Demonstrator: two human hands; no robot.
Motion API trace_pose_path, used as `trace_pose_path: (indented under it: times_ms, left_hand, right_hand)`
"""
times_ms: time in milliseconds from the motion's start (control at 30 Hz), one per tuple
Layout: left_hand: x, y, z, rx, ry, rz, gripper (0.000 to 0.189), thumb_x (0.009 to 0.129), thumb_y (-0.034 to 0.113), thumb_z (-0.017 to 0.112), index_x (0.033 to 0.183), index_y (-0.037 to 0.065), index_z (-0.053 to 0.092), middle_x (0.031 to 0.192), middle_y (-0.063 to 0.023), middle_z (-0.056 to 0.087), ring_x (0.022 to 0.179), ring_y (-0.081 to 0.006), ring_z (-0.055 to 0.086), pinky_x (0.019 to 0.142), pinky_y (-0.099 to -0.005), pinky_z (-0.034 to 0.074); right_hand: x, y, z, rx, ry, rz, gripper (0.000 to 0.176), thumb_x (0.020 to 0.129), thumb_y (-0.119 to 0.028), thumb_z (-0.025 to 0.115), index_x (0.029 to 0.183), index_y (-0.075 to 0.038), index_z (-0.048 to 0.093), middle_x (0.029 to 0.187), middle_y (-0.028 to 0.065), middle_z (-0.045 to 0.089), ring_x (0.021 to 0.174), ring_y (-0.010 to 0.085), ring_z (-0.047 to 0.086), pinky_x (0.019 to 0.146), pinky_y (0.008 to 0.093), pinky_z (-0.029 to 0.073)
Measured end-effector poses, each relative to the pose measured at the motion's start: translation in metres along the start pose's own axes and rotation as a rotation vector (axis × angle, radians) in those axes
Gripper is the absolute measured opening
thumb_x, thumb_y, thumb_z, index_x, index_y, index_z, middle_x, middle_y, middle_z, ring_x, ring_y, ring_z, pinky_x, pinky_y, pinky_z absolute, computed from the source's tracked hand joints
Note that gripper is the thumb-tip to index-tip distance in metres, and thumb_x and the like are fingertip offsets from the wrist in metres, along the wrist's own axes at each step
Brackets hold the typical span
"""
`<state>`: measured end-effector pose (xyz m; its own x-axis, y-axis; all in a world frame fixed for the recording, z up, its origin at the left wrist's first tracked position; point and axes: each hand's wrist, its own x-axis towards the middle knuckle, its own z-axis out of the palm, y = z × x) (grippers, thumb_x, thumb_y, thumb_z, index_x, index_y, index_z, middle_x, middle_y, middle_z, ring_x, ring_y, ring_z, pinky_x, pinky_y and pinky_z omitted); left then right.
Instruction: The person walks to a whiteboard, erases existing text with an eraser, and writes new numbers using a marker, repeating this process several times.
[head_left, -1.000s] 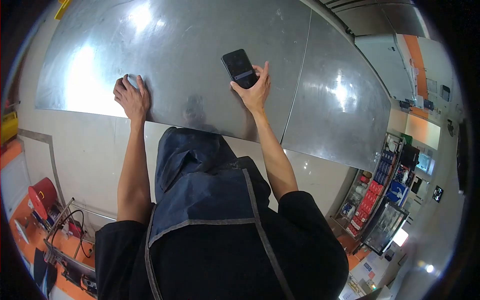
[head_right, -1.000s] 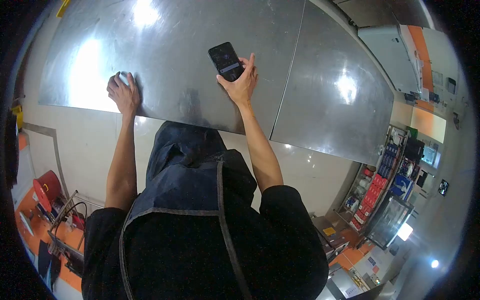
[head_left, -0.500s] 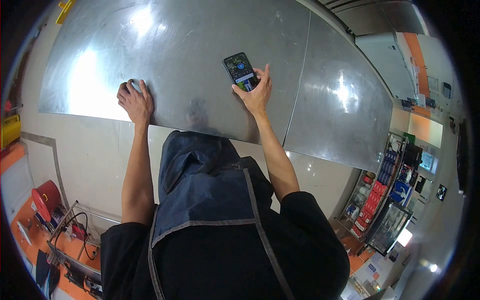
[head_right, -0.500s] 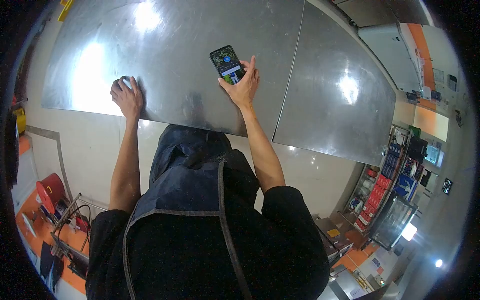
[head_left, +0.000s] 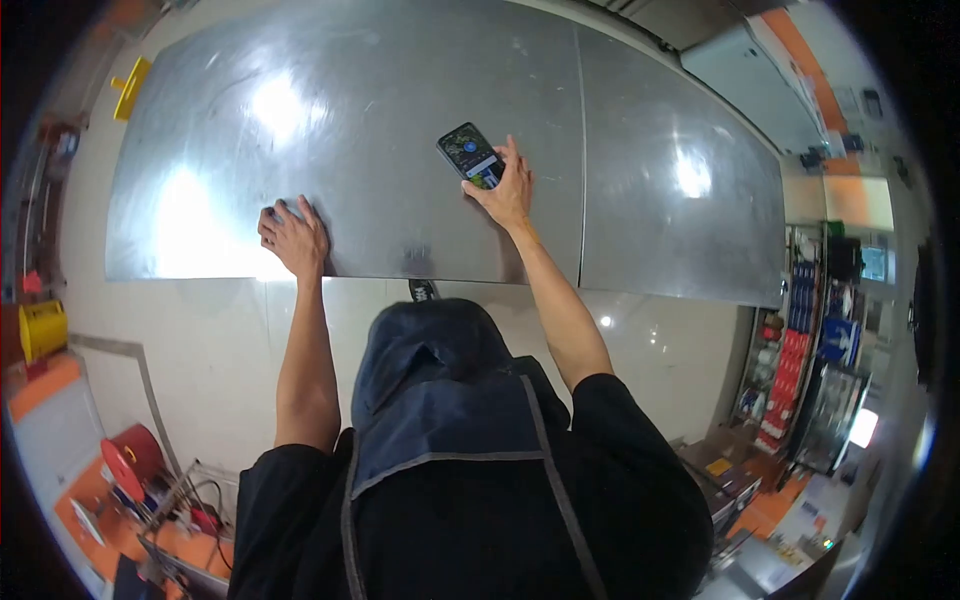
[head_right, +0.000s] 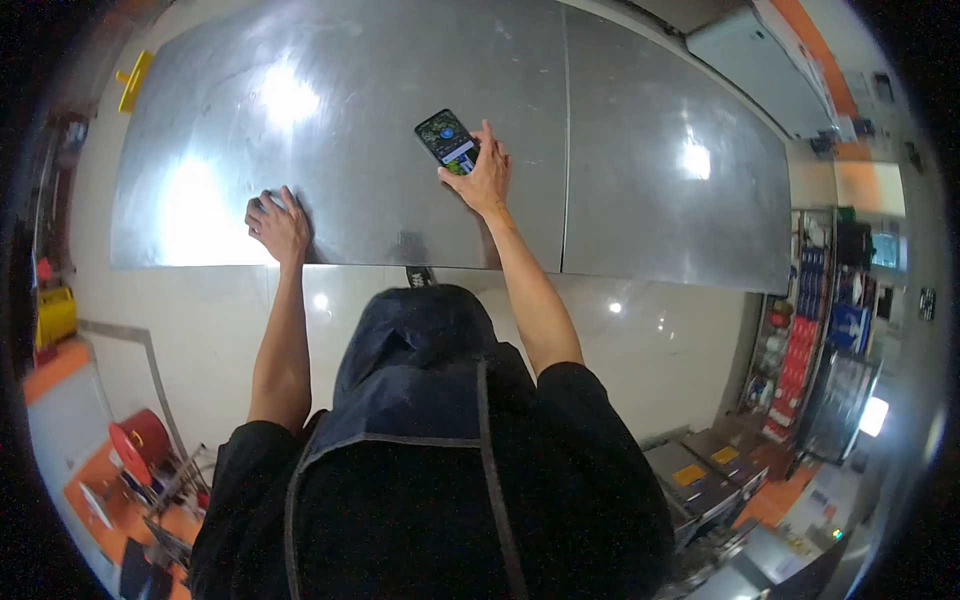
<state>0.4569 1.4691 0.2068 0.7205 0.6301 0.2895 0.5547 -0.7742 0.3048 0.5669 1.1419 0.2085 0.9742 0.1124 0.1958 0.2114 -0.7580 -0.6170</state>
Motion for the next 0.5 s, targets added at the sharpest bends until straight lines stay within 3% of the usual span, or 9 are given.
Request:
trace_pose_path:
  times_ms: [67, 100, 133, 233, 367, 400, 433, 467, 500]
  left_hand:
    - [-0.002, -0.004, 0.005, 0.025, 0.007, -0.014, 0.048, 0.099, 0.043, 0.045, 0.118, 0.0, 0.055, 0.13, -0.0231, 0.046, 0.124, -0.0383, 0.039, 0.102, -0.0504, 0.031]
    - [-0.002, -0.004, 0.003, 0.025, -0.014, -0.014, 0.047, 0.099, 0.042, 0.045, 0.119, 0.001, 0.055, 0.129, -0.0228, 0.046, 0.123, -0.0379, 0.04, 0.101, -0.05, 0.032]
    - [-0.003, -0.005, 0.003, 0.009, 0.002, 0.019, 0.047, 0.099, 0.042, 0.045, 0.119, 0.001, 0.055, 0.129, -0.0228, 0.046, 0.123, -0.0379, 0.04, 0.101, -0.05, 0.032]
    - [-0.003, -0.009, 0.006, -0.023, 0.029, 0.038, 0.046, 0.099, 0.041, 0.045, 0.119, 0.001, 0.055, 0.128, -0.0228, 0.047, 0.122, -0.0376, 0.04, 0.1, -0.0494, 0.033]
    - [-0.009, -0.018, 0.013, -0.11, 0.07, 0.072, 0.044, 0.099, 0.038, 0.045, 0.116, -0.001, 0.056, 0.125, -0.0248, 0.048, 0.116, -0.0401, 0.044, 0.099, -0.052, 0.033]
    - [-0.01, -0.038, 0.032, -0.073, 0.006, 0.147, 0.049, 0.1, 0.039, 0.041, 0.121, -0.004, 0.054, 0.129, -0.0274, 0.047, 0.12, -0.0415, 0.042, 0.102, -0.0534, 0.032]
    - [-0.003, -0.079, 0.093, 0.13, 0.146, 0.283, 0.056, 0.101, 0.041, 0.038, 0.126, -0.008, 0.049, 0.134, -0.0289, 0.044, 0.124, -0.0425, 0.04, 0.105, -0.0538, 0.029]
    - [-0.007, -0.084, 0.095, 0.2, 0.139, 0.341, 0.06, 0.102, 0.042, 0.035, 0.129, -0.01, 0.046, 0.137, -0.0298, 0.043, 0.127, -0.0426, 0.038, 0.107, -0.0539, 0.027]
    - [-0.008, -0.076, 0.081, 0.047, -0.011, 0.194, 0.059, 0.102, 0.041, 0.034, 0.129, -0.01, 0.046, 0.137, -0.0301, 0.043, 0.126, -0.0429, 0.039, 0.106, -0.0541, 0.027]
  right_hand:
    - [-0.002, -0.004, -0.006, 0.011, -0.016, -0.013, 0.118, 0.063, -0.04, 0.085, 0.152, -0.007, 0.014, 0.134, 0.0061, 0.052, 0.122, 0.0305, 0.046, 0.103, 0.0542, 0.03]
    - [-0.006, -0.009, -0.016, 0.035, -0.077, -0.011, 0.124, 0.063, -0.045, 0.085, 0.153, -0.007, 0.009, 0.145, 0.0128, 0.042, 0.131, 0.0358, 0.039, 0.106, 0.057, 0.028]
    - [-0.013, -0.014, -0.025, 0.037, -0.038, -0.004, 0.124, 0.063, -0.045, 0.085, 0.153, -0.007, 0.009, 0.145, 0.0128, 0.042, 0.131, 0.0358, 0.039, 0.106, 0.057, 0.028]
    - [-0.044, -0.014, -0.05, 0.057, -0.061, 0.022, 0.125, 0.066, -0.05, 0.084, 0.153, -0.005, 0.007, 0.153, 0.0265, 0.02, 0.142, 0.046, 0.02, 0.113, 0.0574, 0.019]
    - [-0.146, 0.021, -0.108, 0.241, -0.017, 0.103, 0.103, 0.079, -0.037, 0.077, 0.152, -0.003, 0.013, 0.152, 0.027, 0.023, 0.141, 0.0444, 0.023, 0.115, 0.0496, 0.024]
    - [-0.184, 0.025, -0.131, 0.124, 0.029, 0.085, 0.091, 0.083, -0.032, 0.074, 0.15, -0.002, 0.021, 0.15, 0.0269, 0.027, 0.14, 0.0437, 0.027, 0.113, 0.0476, 0.029]
    - [-0.226, 0.036, -0.153, 0.033, 0.057, 0.147, 0.081, 0.084, -0.031, 0.072, 0.148, -0.003, 0.029, 0.149, 0.026, 0.032, 0.138, 0.043, 0.031, 0.112, 0.0485, 0.031]
    - [-0.267, 0.047, -0.179, 0.051, 0.06, 0.179, 0.073, 0.086, -0.032, 0.07, 0.145, -0.005, 0.037, 0.149, 0.025, 0.033, 0.137, 0.0412, 0.034, 0.11, 0.0471, 0.034]
    - [-0.324, 0.084, -0.178, -0.014, 0.09, 0.343, 0.066, 0.086, -0.03, 0.071, 0.141, -0.005, 0.043, 0.145, 0.0235, 0.038, 0.136, 0.0407, 0.036, 0.109, 0.0458, 0.035]
